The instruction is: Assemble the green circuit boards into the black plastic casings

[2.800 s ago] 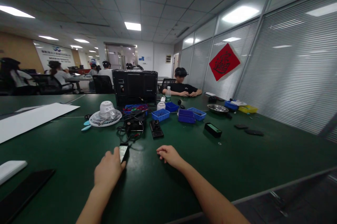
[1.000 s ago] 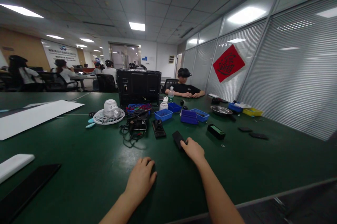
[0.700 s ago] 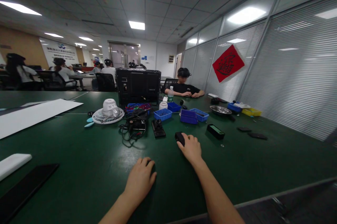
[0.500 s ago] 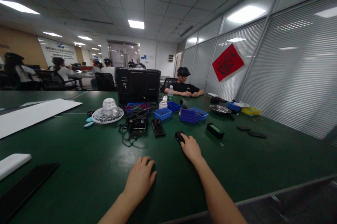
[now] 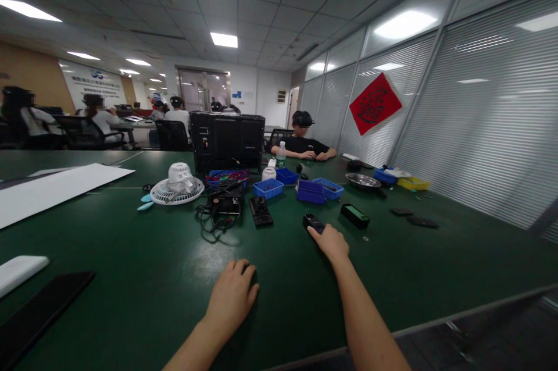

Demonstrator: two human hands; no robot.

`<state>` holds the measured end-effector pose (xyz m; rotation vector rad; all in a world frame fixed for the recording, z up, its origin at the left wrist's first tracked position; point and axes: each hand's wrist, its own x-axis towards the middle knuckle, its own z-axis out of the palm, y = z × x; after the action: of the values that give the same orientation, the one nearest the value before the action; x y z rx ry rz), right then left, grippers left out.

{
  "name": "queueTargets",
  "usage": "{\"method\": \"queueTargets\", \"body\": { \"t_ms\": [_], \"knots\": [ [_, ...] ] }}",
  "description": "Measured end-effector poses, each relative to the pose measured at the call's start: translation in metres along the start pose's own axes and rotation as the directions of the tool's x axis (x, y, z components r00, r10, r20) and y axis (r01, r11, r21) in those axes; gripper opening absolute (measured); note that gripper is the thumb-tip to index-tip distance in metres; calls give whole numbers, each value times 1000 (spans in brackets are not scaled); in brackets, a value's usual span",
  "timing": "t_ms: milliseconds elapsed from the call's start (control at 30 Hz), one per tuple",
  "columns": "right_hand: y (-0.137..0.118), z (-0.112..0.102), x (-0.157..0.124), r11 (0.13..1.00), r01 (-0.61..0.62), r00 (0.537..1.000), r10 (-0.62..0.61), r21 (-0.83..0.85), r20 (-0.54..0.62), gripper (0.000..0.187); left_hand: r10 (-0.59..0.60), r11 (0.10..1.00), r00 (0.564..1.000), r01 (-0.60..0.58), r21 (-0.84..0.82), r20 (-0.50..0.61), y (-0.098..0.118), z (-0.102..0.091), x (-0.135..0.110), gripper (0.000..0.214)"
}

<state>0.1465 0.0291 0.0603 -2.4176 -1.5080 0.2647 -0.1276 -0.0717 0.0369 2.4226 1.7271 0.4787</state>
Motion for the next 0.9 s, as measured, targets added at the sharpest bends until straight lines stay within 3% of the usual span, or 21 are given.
{"method": "queueTargets", "body": {
  "t_ms": [167,300,400,467,533,633,700,900],
  "knots": [
    [-4,-2,-2,1000,-28,999,28,4,-31,49,23,1000,999,-23,13,-24,-2,3,0,34],
    [-5,-6,-6,996,0,975,20,92,-222,49,28,1000,999,-28,14,-24,-3,3,0,34],
    [-7,-5,-13,967,191,867,-87,166,-491,48,21,1000,1000,-21,15,-15,-1,2,0,34],
    [-11,0,-19,926,339,780,-178,166,-600,46,17,1000,1000,-17,17,-7,-1,1,0,34],
    [-17,7,-26,899,420,764,-276,125,-584,44,17,1000,1000,-16,19,-7,0,1,0,33],
    [-29,17,-36,895,446,808,-411,-16,-422,46,23,1000,1000,-23,17,-20,-1,2,1,33],
    [-35,20,-42,879,457,814,-474,-135,-337,45,31,999,999,-30,16,-26,-2,4,1,33],
    [-43,21,-58,769,528,766,-615,-360,-188,46,48,999,998,-47,21,-44,-4,5,1,32]
  ]
}}
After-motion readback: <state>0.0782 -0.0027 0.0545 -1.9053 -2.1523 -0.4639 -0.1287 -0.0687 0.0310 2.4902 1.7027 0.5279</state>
